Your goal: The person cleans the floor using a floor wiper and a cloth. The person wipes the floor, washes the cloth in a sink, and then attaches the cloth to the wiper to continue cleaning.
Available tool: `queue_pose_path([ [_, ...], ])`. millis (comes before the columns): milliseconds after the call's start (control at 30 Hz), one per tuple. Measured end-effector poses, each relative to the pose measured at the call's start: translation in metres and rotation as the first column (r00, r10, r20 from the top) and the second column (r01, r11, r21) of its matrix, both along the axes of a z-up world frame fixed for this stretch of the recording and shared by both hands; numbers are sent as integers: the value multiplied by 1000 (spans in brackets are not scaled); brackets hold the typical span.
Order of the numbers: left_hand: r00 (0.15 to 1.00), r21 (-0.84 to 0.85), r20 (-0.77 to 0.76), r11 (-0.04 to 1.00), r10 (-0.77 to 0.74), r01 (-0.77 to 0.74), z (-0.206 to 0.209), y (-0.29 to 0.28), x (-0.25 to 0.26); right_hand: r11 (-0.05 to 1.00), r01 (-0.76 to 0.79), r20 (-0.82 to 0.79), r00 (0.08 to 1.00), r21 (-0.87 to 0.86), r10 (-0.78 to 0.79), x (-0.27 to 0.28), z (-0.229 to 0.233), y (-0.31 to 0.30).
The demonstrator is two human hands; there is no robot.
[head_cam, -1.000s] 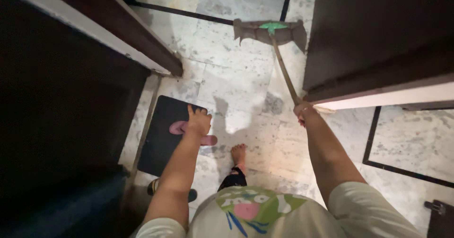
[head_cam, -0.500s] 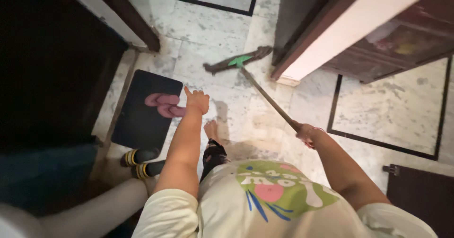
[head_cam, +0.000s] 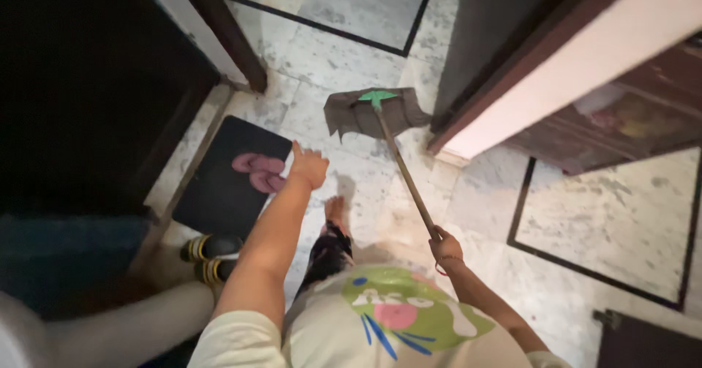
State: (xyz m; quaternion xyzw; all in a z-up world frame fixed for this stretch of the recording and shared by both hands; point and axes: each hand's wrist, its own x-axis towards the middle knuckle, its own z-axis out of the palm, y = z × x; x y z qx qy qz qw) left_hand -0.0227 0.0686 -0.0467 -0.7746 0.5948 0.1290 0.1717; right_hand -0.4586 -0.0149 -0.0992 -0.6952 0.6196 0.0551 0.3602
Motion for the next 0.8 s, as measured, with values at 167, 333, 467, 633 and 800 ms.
queue_pose_path([
  [167,997,123,-55,990,-57,63,-37,-28,60,997,66,56,996,-46,-64,92,-20,-49],
  [333,990,145,-121,985,-77,94,-56,-69,129,981,191,99,977,7,-191,208,-50,-133],
  [467,990,196,-119,975,-81,103,-58,-93,184,980,76,160,986,-181,-47,305,-82,-218],
  [633,980,322,-198,945,5,60,-22,-109,226,981,176,221,963,-76,-155,412,-114,-322],
  [800,965,394,-255,918,60,47,-21,-100,239,959,202,332,907,201,-260,442,-120,-356],
])
